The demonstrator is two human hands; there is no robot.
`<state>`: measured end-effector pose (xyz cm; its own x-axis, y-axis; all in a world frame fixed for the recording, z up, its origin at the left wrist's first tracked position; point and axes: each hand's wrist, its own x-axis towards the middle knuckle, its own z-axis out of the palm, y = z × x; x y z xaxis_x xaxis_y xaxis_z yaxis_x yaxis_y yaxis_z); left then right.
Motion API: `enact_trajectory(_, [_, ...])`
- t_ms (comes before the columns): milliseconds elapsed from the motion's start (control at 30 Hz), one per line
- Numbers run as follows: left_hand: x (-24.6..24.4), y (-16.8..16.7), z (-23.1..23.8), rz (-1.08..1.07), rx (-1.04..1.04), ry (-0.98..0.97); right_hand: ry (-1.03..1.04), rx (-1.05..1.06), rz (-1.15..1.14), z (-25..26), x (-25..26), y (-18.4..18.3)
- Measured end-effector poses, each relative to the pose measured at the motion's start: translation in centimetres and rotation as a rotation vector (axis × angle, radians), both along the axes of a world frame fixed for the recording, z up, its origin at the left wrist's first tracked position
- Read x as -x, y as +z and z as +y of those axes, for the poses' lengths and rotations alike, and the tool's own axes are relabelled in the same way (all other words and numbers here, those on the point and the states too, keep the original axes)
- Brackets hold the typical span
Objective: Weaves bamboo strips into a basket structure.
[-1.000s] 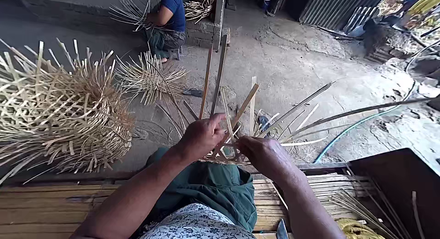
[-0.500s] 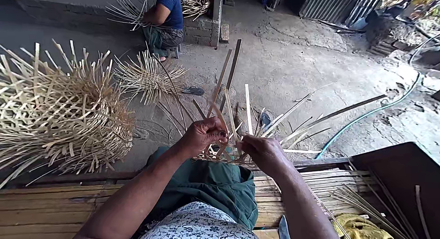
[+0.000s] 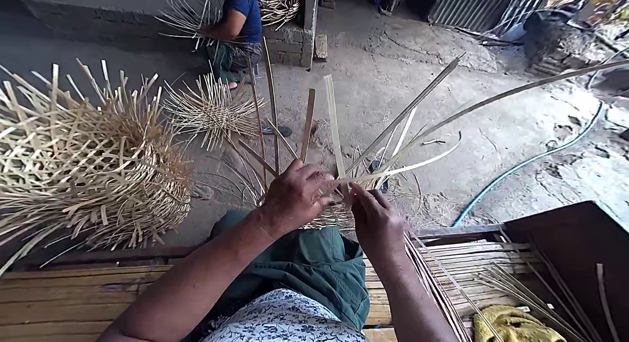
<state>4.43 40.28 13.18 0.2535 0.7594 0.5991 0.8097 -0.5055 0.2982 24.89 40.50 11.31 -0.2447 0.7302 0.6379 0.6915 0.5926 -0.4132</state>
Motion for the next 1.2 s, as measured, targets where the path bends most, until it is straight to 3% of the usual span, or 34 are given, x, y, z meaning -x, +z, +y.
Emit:
enact_trajectory(133, [-0.6, -0.6, -0.1, -0.081, -0.025, 0.037, -0.145, -0.017, -0.139, -0.5, 1.0, 0.4])
enact_trajectory(267, [-0.9, -0.6, -0.1, -0.14, 0.001, -0.014, -0.164, 0.114, -0.216, -1.1, 2.1, 2.3])
enact_trajectory(333, [-0.7, -0.7, 0.0, -0.188, 0.044, -0.038, -0.036, 0.242, -0.112, -0.3, 1.7, 2.7])
enact_trajectory(533, [0.3, -1.3, 0.4, -0.334, 0.169, -0.085, 0.554, 0.914, 0.424, 4.7, -1.0, 2.1])
enact_trajectory(667, [0.4, -1.7, 1.1, -0.415, 0.244, -0.117, 0.734, 1.033, 0.621, 5.9, -1.8, 0.3])
enact_trajectory(800, [0.6, -1.8, 1.5, -0.454, 0.261, -0.153, 0.833, 0.963, 0.751, 6.3, -2.4, -1.8])
enact_trajectory(900, [0.5, -2.2, 2.0, -0.394, 0.182, -0.12, 0.836, 0.789, 0.729, 5.7, -2.7, -2.4])
enact_trajectory(967, [0.4, -2.5, 2.3, -0.256, 0.037, -0.056, 0.703, 0.537, 0.558, 4.1, -2.2, -1.3])
enact_trajectory(1067, [-0.1, -2.5, 1.8, -0.032, -0.089, 0.029, 0.227, 0.106, 0.022, 1.2, -0.2, 0.6])
enact_trajectory(1133, [-0.8, -2.0, 1.0, 0.017, -0.102, 0.038, 0.052, 0.015, -0.163, 0.3, 0.7, 0.8])
enact_trajectory(1200, [-1.0, -1.1, 0.5, -0.091, -0.01, 0.012, 0.038, 0.061, -0.206, 0.2, 0.5, 1.1])
